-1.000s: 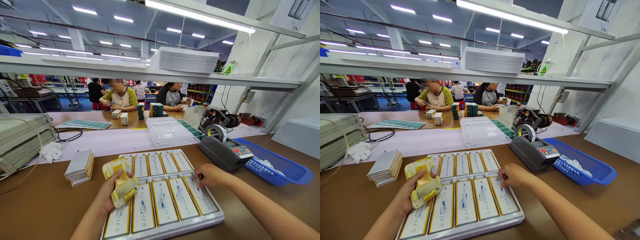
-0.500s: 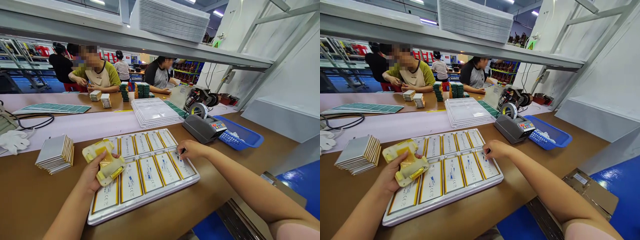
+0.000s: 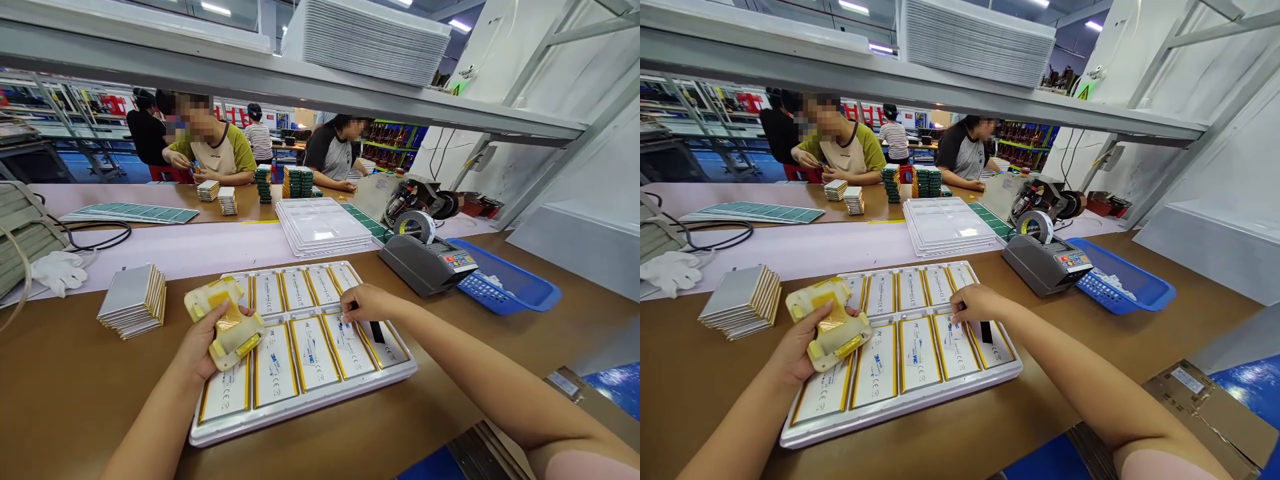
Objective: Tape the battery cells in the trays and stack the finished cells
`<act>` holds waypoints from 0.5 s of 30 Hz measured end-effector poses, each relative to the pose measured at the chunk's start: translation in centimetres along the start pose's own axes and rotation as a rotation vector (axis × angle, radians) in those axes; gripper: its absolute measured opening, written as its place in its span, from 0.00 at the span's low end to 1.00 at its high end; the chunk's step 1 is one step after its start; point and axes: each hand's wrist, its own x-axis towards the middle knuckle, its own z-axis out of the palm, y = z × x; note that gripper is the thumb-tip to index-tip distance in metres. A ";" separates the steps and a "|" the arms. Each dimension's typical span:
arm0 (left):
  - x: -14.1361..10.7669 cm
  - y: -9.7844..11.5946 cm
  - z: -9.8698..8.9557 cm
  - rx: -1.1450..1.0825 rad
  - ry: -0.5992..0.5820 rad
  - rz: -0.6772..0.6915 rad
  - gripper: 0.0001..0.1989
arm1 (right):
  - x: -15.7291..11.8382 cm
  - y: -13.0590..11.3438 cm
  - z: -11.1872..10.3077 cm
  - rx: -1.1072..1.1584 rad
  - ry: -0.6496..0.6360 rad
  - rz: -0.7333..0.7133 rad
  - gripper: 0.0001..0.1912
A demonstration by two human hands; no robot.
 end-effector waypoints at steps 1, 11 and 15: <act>0.0 0.0 0.0 -0.007 -0.006 -0.005 0.12 | 0.1 0.2 0.0 0.029 -0.047 -0.017 0.10; 0.2 0.0 -0.3 -0.030 -0.001 -0.091 0.10 | 0.6 0.9 0.5 0.086 -0.068 -0.027 0.14; 0.1 0.0 -0.4 -0.046 -0.012 -0.072 0.09 | 0.5 1.4 0.6 0.118 -0.126 -0.063 0.14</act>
